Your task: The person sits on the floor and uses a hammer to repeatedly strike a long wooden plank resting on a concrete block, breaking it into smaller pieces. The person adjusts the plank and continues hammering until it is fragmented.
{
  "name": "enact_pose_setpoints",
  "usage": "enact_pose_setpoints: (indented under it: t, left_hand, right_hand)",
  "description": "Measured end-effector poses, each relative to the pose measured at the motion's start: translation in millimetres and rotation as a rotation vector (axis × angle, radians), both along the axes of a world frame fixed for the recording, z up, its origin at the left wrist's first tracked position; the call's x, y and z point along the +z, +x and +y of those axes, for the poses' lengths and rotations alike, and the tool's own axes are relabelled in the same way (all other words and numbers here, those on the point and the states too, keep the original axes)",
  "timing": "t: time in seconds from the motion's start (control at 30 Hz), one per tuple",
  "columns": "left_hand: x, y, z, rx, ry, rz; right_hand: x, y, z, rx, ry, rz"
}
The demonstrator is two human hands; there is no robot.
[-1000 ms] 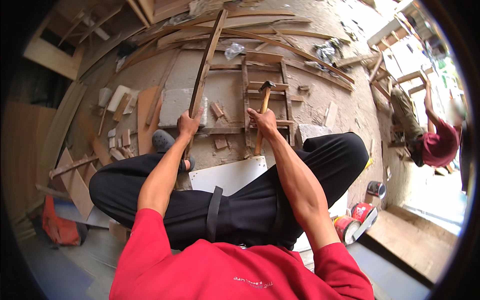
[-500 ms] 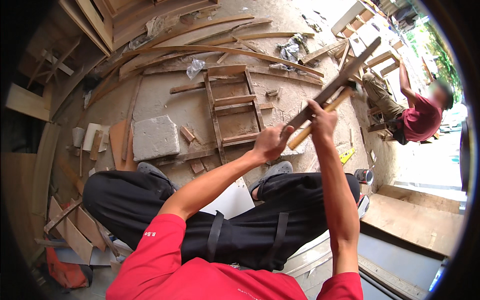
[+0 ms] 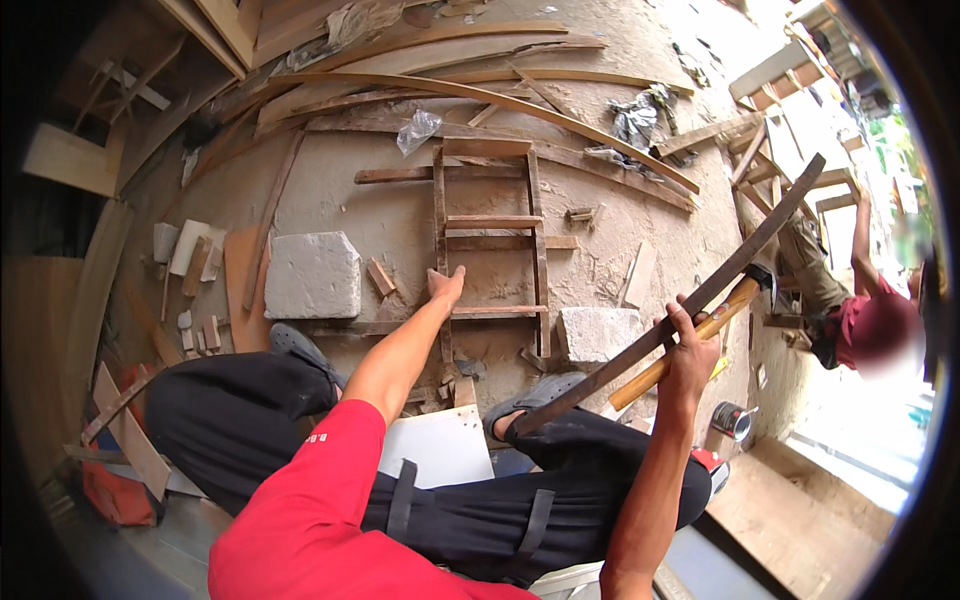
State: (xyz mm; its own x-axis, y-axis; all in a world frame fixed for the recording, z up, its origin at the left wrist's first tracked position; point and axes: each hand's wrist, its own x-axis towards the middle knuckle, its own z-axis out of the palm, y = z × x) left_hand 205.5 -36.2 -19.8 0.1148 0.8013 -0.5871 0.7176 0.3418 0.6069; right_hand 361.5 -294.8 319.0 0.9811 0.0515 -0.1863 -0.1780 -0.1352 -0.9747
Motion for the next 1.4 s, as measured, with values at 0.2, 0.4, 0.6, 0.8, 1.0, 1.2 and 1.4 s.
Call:
enact_pose_setpoints:
  t: [0.2,0.4,0.6,0.8,1.0,1.2,1.4]
  left_hand:
    - [3.1,-10.0,13.3,0.054,-0.266,-0.110]
    - [62.7,-3.8,-11.2,-0.057,0.104,-0.110]
    - [104.6,59.9,61.7,-0.116,0.070,-0.237]
    - [99.3,163.4,148.4,-0.166,0.038,-0.271]
    - [35.7,210.5,203.9,-0.127,0.082,-0.387]
    - [-15.3,199.1,244.2,-0.336,0.158,-0.301]
    - [44.7,117.5,265.8,-0.561,0.585,-0.217]
  right_hand:
    - [-0.8,4.5,25.4,0.091,0.060,0.104]
    - [8.3,6.1,37.1,0.133,0.018,0.092]
    - [24.0,0.8,32.2,0.124,0.075,0.102]
    - [15.2,0.9,30.0,0.073,0.048,0.194]
    - [15.4,5.8,40.2,-0.010,0.233,0.396]
    - [-2.5,12.9,52.8,-0.041,0.242,0.449]
    - [-3.1,3.4,68.6,0.008,0.217,0.461]
